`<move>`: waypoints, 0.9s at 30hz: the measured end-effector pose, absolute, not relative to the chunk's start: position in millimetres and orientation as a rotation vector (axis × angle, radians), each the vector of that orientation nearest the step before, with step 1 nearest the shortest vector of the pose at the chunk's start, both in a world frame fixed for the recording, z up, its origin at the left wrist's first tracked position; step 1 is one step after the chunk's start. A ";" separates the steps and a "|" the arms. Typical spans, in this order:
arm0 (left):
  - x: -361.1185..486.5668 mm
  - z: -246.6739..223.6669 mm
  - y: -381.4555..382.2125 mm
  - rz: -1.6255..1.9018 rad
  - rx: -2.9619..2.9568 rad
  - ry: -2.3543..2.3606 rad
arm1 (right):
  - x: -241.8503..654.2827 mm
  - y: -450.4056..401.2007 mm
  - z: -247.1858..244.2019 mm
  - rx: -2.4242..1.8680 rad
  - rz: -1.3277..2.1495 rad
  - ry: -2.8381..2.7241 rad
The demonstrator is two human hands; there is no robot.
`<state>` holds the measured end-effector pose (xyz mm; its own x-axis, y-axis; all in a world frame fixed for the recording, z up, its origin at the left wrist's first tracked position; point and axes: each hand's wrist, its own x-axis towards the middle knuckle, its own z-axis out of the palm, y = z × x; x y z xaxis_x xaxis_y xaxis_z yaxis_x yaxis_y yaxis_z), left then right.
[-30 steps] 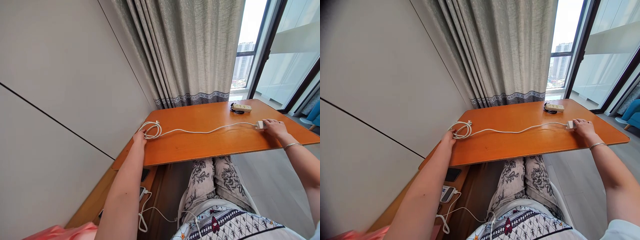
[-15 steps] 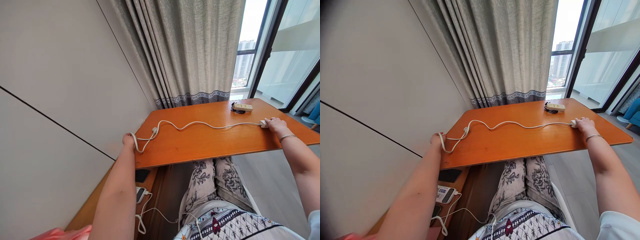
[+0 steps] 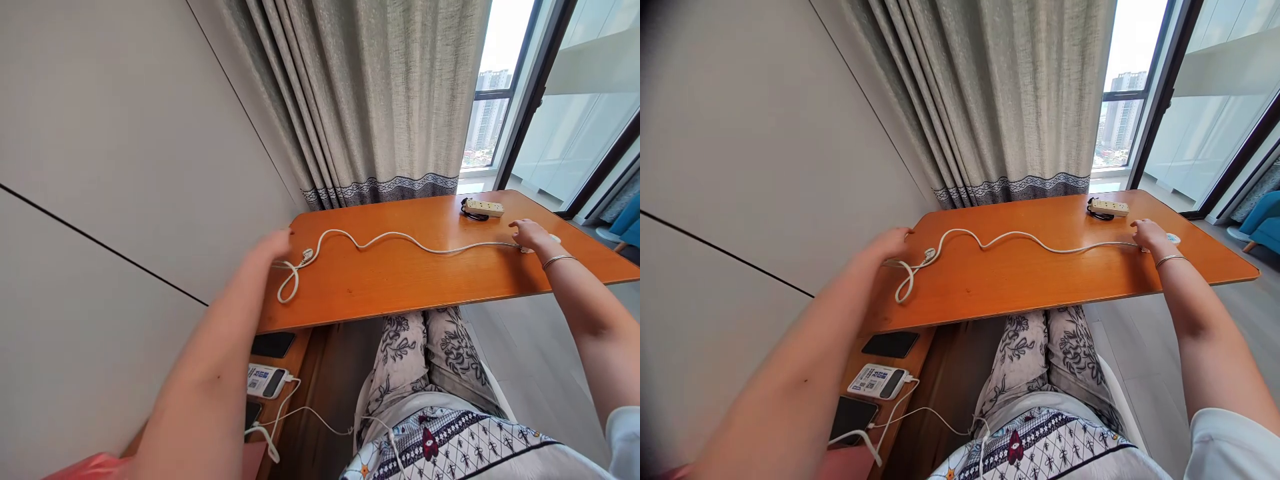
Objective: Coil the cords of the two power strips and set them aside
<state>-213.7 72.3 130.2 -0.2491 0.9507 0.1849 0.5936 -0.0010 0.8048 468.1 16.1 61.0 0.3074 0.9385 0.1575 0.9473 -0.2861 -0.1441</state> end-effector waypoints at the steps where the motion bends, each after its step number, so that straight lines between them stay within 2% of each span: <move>1: -198.9 126.4 73.7 1.087 1.665 1.888 | 459.0 20.8 61.9 -2.382 -0.049 -1.775; 3: -164.6 116.8 72.5 0.977 1.852 1.865 | 439.8 30.8 63.5 -2.387 -0.048 -1.856; 6: -110.6 102.3 65.4 0.467 2.567 1.784 | 413.6 47.7 65.4 -2.364 -0.072 -1.956; 8: -80.7 93.6 62.2 0.305 2.814 1.646 | 400.4 60.9 66.0 -2.352 -0.099 -1.991; 13: -44.6 73.6 69.4 0.394 2.854 1.466 | 387.0 99.8 65.3 -2.353 -0.171 -1.984; 21: -58.8 47.4 87.2 0.638 2.423 1.493 | 407.4 159.6 66.1 -2.442 -0.194 -1.897; 27: -79.3 34.2 102.4 0.563 2.353 1.522 | 425.9 194.5 65.5 -2.481 -0.127 -1.874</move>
